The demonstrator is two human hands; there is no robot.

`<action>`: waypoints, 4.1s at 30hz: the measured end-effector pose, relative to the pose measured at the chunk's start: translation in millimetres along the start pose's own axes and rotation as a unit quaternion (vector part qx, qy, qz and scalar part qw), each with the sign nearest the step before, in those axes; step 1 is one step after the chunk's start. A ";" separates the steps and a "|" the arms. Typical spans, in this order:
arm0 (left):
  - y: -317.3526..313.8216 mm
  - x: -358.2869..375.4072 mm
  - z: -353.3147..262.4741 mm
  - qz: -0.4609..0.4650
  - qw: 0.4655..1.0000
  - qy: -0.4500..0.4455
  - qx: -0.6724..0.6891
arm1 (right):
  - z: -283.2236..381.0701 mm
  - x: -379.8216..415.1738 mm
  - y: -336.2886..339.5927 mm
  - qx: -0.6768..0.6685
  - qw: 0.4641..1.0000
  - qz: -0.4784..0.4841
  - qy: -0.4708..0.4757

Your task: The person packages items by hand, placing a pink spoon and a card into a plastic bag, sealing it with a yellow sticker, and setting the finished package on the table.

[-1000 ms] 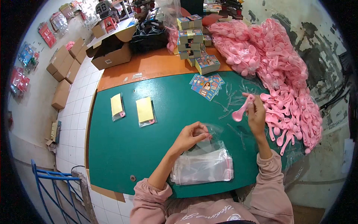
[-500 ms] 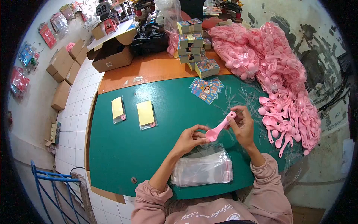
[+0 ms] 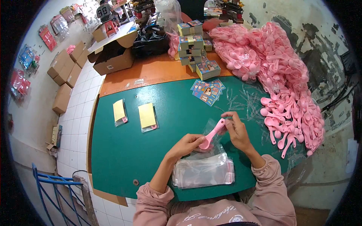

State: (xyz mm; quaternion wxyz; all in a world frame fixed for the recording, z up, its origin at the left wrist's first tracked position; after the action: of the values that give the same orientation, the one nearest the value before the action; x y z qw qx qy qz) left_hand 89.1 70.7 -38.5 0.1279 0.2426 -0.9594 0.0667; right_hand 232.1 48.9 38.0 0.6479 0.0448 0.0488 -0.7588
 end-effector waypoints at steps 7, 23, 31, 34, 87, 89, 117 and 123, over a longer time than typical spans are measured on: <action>-3.1 -1.4 -6.9 -0.003 1.000 -0.028 -0.009 | 6.6 6.2 -22.4 0.076 0.991 0.104 0.045; 11.6 32.6 -78.6 -0.085 0.971 -0.203 0.091 | 57.6 -20.3 94.2 0.761 0.627 -0.121 0.116; 41.2 49.8 -109.8 -0.168 0.931 -0.284 0.156 | 6.0 -79.8 49.8 0.395 0.913 0.068 0.075; 53.1 57.1 -122.8 -0.198 0.917 -0.328 0.112 | -18.9 -115.8 33.6 0.358 0.931 0.058 0.048; 23.8 -10.3 -73.0 -0.046 0.983 -0.077 -0.158 | 104.9 -19.6 -7.0 0.292 0.932 0.104 0.188; 24.6 -11.2 -70.9 -0.041 0.982 -0.063 -0.173 | 100.9 -19.9 -9.4 0.295 0.931 0.133 0.167; 17.7 -7.5 -89.0 -0.088 0.927 -0.112 -0.346 | 97.2 -9.4 -10.4 0.337 0.921 0.160 0.110; 33.7 -11.1 -74.7 -0.124 0.975 -0.077 -0.168 | 98.5 -11.7 -11.6 0.284 0.940 0.165 0.096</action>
State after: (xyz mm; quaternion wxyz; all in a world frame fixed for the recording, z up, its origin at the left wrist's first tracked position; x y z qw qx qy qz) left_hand 98.2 119.3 27.8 0.0994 0.3387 -0.9264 -0.1308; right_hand 222.0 49.1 137.4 0.7165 0.3072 -0.1151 -0.6156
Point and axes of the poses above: each hand's wrist, its own x-axis away from the middle knuckle, its own y-axis out of the back of the hand, z = x × y, the point moved 8 cm from there along -x, towards the middle knuckle, and after that the axes turned 12 degrees about -x, right-handed, at the moved point
